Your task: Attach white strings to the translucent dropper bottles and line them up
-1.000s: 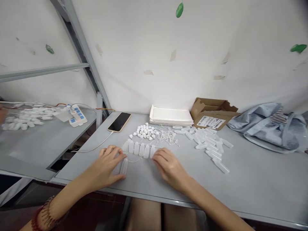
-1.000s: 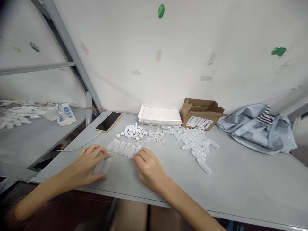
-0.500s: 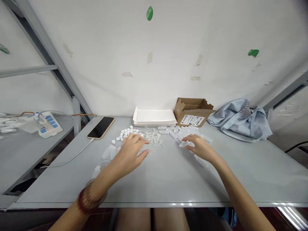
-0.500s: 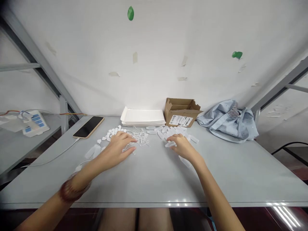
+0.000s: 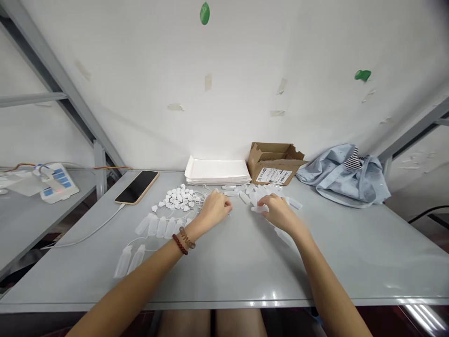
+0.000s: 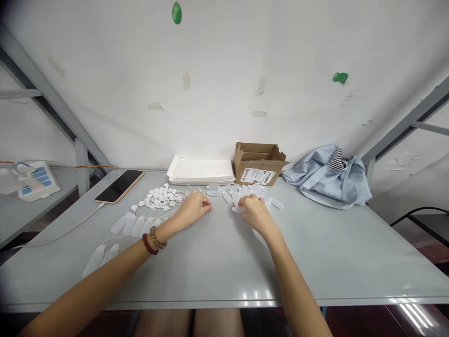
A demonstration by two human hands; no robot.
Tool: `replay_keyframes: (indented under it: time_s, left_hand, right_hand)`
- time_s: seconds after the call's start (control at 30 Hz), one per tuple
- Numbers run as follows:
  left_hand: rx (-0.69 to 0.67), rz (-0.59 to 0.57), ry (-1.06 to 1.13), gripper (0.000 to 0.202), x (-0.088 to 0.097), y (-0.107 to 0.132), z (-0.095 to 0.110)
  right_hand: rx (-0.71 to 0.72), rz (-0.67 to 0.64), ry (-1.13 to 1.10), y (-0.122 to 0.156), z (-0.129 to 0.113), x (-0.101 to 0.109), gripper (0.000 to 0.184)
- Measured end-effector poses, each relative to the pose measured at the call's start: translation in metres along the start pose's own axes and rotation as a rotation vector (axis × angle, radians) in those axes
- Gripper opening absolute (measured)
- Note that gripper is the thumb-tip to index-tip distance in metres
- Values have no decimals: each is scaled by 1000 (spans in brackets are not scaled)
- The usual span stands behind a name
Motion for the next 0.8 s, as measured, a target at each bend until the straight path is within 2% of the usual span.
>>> replay_keyframes:
  time_s: [0.13, 0.27, 0.43, 0.57, 0.7, 0.8]
  left_hand:
    - [-11, 150, 205, 7, 11, 4, 8]
    - [-62, 237, 389, 4, 16, 16, 22]
    - [-18, 309, 482, 10, 22, 31, 19]
    - [15, 314, 567, 16, 24, 36, 13]
    - [-49, 268, 554, 6, 25, 34, 19]
    - [7, 228, 573, 9, 20, 32, 15]
  right_hand:
    - [17, 96, -180, 5, 4, 17, 21]
    - [263, 185, -469, 10, -30, 18, 24]
    - [429, 334, -506, 18, -65, 10, 28]
    - [493, 430, -475, 26, -72, 9, 33]
    - [520, 481, -421, 29, -73, 5, 37]
    - [505, 504, -469, 29, -72, 1, 34]
Point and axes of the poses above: each hand's wrist, its own y-axis away from the middle knuckle, its own x-axis out of the back of the hand, z = x × y, the point moved 7 cm from there along -y, towards the middle knuckle, and after that the axes turned 4 degrees about y, right-handed, at the moved point
